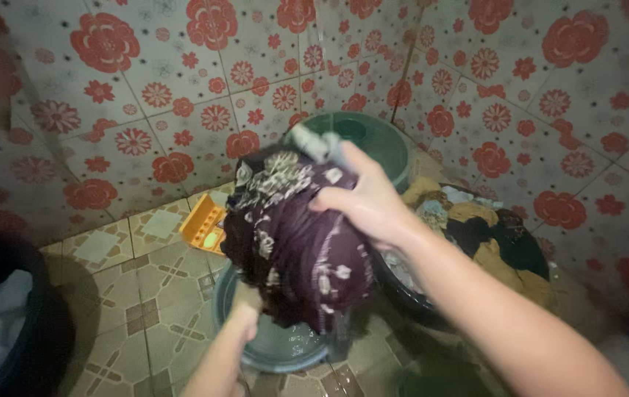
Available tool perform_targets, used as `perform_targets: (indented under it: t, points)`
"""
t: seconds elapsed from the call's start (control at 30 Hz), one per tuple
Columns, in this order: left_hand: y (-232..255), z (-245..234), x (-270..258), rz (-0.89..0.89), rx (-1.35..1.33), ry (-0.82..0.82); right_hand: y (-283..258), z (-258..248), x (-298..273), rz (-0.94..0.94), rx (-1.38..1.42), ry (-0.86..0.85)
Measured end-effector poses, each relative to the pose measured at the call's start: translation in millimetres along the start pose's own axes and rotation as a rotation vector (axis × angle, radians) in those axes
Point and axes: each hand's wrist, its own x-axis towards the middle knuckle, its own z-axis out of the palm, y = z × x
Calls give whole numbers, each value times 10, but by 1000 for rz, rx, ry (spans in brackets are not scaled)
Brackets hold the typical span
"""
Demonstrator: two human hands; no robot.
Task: The person washes clothes by hand in a basin, scrubbing and rinsing each item individually before placing them into a second basin. The task involves handling various garments, including patterned and solid-colored items, using water from a running tap.
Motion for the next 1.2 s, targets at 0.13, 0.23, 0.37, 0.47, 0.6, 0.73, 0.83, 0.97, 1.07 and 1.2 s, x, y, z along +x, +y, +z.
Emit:
perform_targets:
  t: [0.13,0.23,0.37,0.47,0.6,0.73,0.83,0.97,1.07,1.2]
  points:
    - [-201,-362,307,50,176,348,1025,374,113,50,9,-57]
    - [-505,-472,401,114,263,435,1907,698,-49,251,-21,34]
    - [-584,-410,435,111,701,489,2792,764,-548,396,-472,-89]
    - [-512,-226,330,287,807,519,3378,691,-843,460,-960,-317]
    - [-362,187,504,29,1257,86,4333,601,-1043,158,-1271,-350]
    - [-653,316,816,-125,1490,-113,5457,636,-1108,-345,-1460,-22]
    - [-1038,236,1180,-73,1591,-133,6010,690,-1092,-412,-1448,5]
    - [-1389,152,1692,-101,1657,-172,6119,699,-864,-217,-1381,-267]
    - [-1471,136,1997,-144,1665,-219,5853,626,-651,353,-1335,-777]
    - [-1248,140,2449,-129,1711,-403,5443,449,-479,574,-1503,-970]
